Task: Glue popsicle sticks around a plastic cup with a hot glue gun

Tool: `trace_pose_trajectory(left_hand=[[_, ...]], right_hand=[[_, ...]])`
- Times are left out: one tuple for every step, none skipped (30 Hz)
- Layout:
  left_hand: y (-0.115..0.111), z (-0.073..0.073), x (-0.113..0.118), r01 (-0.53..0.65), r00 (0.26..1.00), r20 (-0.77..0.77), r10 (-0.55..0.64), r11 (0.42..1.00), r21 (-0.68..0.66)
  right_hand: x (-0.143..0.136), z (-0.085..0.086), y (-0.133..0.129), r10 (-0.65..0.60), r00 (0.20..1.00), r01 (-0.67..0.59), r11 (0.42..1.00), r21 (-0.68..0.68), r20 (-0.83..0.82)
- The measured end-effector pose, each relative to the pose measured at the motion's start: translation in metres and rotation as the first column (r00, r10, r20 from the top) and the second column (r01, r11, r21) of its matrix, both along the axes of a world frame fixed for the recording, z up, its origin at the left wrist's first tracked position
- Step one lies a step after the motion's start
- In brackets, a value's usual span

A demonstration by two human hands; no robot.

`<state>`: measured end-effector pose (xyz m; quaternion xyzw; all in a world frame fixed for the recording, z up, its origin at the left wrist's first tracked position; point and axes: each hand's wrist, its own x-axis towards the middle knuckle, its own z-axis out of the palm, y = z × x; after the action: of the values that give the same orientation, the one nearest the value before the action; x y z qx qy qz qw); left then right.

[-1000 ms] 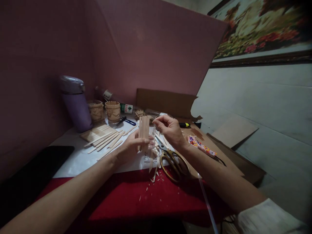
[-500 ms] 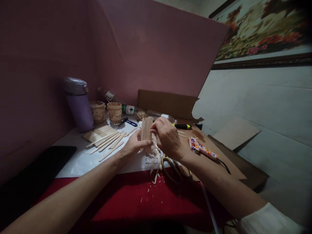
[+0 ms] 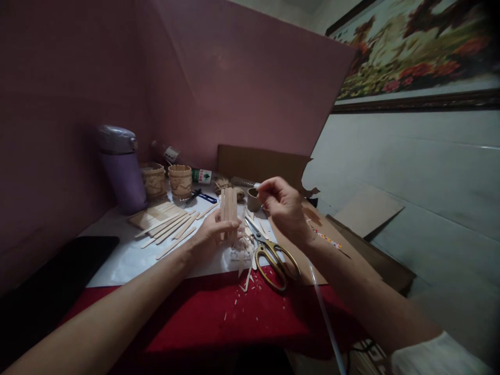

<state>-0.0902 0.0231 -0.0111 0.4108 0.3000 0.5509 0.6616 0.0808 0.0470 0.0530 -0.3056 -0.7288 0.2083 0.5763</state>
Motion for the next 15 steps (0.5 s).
trace_pose_trajectory(left_hand=[[0.0,0.0,0.0,0.014,1.0,-0.005,-0.014,1.0,0.013],[0.0,0.0,0.001,0.025,1.0,-0.015,-0.024,0.999,0.031],[0.0,0.0,0.001,0.033,0.999,-0.026,-0.032,0.998,0.05],[0.0,0.0,0.001,0.036,0.999,-0.037,-0.034,0.997,0.067],[0.0,-0.001,0.002,0.036,0.998,-0.046,-0.032,0.996,0.081],[0.0,-0.001,0.002,0.039,0.998,-0.055,-0.034,0.995,0.091],[0.0,-0.001,0.002,0.041,0.998,-0.061,-0.035,0.994,0.1],[0.0,-0.002,0.002,0.047,0.997,-0.066,-0.04,0.993,0.107],[0.0,-0.002,0.002,0.05,0.997,-0.068,-0.043,0.993,0.111],[0.0,-0.002,0.002,0.051,0.997,-0.068,-0.043,0.993,0.111],[0.0,-0.002,0.002,0.05,0.997,-0.067,-0.043,0.993,0.106],[0.0,-0.001,0.002,0.049,0.997,-0.063,-0.043,0.994,0.097],[0.0,-0.001,0.002,0.051,0.997,-0.058,-0.046,0.995,0.088],[0.0,-0.001,0.002,0.05,0.998,-0.051,-0.046,0.996,0.077],[0.0,-0.001,0.002,0.047,0.998,-0.044,-0.044,0.997,0.062]], right_hand=[[-0.004,-0.006,-0.002,-0.015,0.997,0.015,1.0,-0.007,0.079],[-0.008,-0.011,-0.003,-0.041,0.987,0.042,0.999,-0.003,0.153],[-0.012,-0.017,-0.005,-0.074,0.972,0.071,0.997,0.018,0.225],[-0.015,-0.021,-0.006,-0.111,0.951,0.1,0.993,0.055,0.288],[-0.018,-0.024,-0.006,-0.152,0.931,0.125,0.987,0.101,0.333],[-0.02,-0.027,-0.005,-0.188,0.911,0.143,0.979,0.147,0.366],[-0.021,-0.028,-0.004,-0.214,0.897,0.153,0.971,0.184,0.386],[-0.021,-0.029,-0.003,-0.232,0.89,0.157,0.965,0.212,0.394],[-0.02,-0.028,-0.002,-0.242,0.887,0.158,0.959,0.235,0.393],[-0.019,-0.028,-0.002,-0.252,0.89,0.161,0.953,0.256,0.381],[-0.017,-0.026,-0.001,-0.263,0.895,0.166,0.946,0.278,0.36],[-0.015,-0.024,-0.001,-0.281,0.902,0.182,0.935,0.304,0.326],[-0.011,-0.021,-0.001,-0.308,0.909,0.211,0.922,0.326,0.281],[-0.007,-0.018,0.0,-0.339,0.913,0.252,0.906,0.339,0.228],[-0.001,-0.014,0.0,-0.374,0.912,0.303,0.89,0.341,0.167]])
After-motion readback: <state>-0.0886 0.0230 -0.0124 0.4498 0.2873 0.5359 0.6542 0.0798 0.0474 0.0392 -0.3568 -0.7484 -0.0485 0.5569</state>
